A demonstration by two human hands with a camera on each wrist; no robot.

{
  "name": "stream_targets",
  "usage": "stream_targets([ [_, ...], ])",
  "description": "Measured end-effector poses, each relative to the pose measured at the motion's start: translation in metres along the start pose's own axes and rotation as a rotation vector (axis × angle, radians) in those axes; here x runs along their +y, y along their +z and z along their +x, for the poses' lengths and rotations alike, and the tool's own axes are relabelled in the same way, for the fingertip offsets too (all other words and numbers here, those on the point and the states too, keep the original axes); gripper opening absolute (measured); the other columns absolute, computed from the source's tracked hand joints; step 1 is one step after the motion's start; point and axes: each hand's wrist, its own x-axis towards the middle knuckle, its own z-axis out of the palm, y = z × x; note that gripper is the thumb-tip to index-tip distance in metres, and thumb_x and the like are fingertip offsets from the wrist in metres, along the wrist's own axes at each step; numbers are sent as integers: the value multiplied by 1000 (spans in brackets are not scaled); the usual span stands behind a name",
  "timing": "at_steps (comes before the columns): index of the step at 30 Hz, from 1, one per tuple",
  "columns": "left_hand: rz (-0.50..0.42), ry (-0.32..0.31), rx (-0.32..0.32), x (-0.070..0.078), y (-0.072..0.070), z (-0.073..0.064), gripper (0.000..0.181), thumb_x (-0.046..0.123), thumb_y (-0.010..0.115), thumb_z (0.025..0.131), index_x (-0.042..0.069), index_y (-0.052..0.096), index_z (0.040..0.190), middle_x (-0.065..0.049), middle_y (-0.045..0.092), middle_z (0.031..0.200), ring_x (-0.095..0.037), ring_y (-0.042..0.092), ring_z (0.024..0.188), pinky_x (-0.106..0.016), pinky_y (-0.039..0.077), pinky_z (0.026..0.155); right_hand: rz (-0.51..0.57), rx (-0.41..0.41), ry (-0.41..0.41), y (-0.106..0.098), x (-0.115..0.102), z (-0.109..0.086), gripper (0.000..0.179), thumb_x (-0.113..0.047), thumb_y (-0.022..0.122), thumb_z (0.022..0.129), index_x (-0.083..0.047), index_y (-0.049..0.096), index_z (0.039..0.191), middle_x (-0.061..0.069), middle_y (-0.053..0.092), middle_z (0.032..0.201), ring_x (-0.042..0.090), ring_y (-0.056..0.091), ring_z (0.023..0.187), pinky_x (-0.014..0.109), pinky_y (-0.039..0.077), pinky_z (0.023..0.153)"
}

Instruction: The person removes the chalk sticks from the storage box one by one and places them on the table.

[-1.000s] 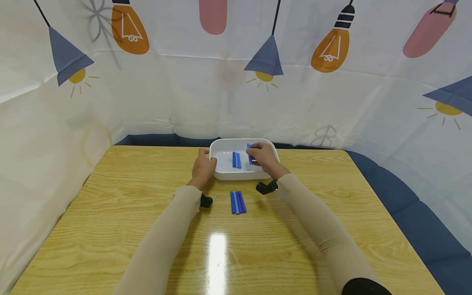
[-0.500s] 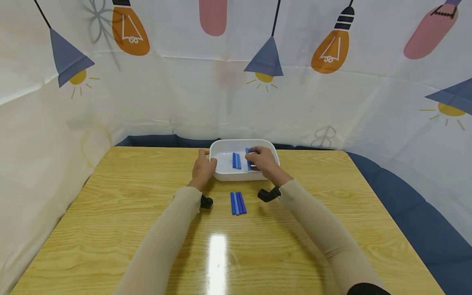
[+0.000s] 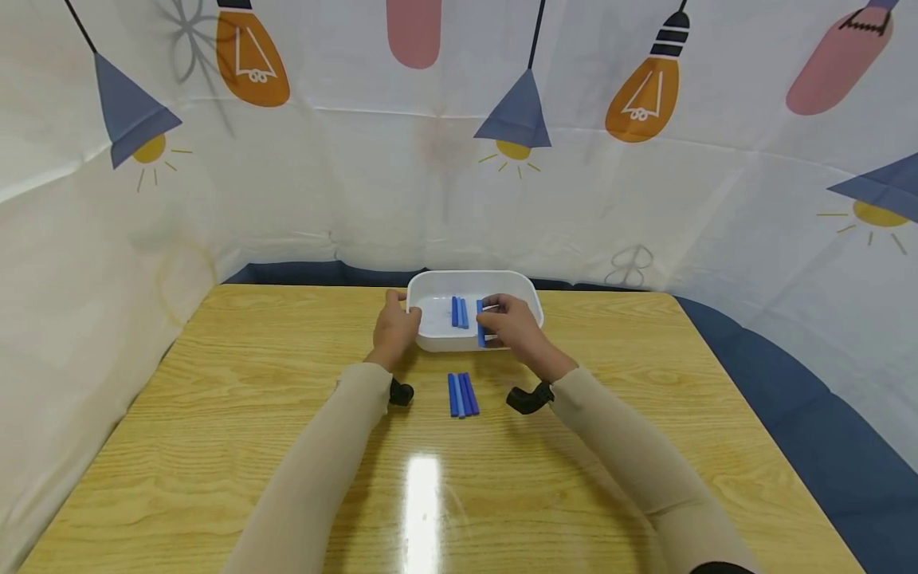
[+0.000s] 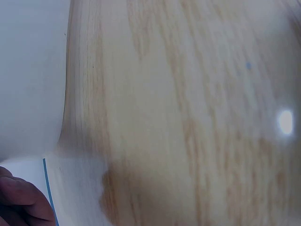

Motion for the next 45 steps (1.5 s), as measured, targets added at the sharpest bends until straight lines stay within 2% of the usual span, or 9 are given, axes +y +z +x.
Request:
stream_targets([
  [3,-5,-5,-7,0,0,0,49,31,46,94,18,33,140,-13,55,127,-28,52,105,-43,47,93,20,-3,-4,1,2,-3,40,-12,57,87,-5,51,126,24,59,122,19,67,83,49,56,79],
  [7,-12,-9,-11,0,0,0,50,31,47,94,18,32,140,-13,54,129,-28,52,107,-43,46,96,39,-1,-4,1,6,-3,41,-10,55,86,-7,50,126,23,59,117,18,64,77,55,53,82],
  [15,-10,-4,-3,0,0,1,49,31,46,95,17,33,140,-14,54,130,-28,53,107,-44,46,95,26,-21,8,3,9,-8,40,-9,57,85,-9,51,125,10,58,100,18,63,74,48,57,73],
  [28,-5,-12,0,-1,0,0,49,31,47,94,18,33,139,-14,54,129,-28,52,107,-44,46,95,-52,-158,-17,9,17,-24,35,-10,59,86,-9,53,121,7,57,91,19,58,71,36,57,60],
  [33,-5,-12,7,-1,0,0,49,31,47,94,18,33,139,-14,54,130,-28,53,107,-44,47,94,-110,-201,-29,10,27,-26,33,-10,59,88,-8,53,120,7,57,90,17,59,70,37,56,58],
  [38,6,-1,11,0,0,0,49,30,46,94,17,33,139,-14,55,129,-28,53,106,-43,47,93,-152,-209,-2,11,35,-28,33,-10,60,88,-8,53,120,8,55,90,18,59,70,36,56,57],
  [45,12,-7,7,3,0,-2,48,31,46,95,17,33,139,-14,55,129,-28,53,106,-43,47,92,-261,-188,-23,13,51,-24,34,-9,66,83,-5,55,115,10,57,86,18,58,67,32,54,55],
])
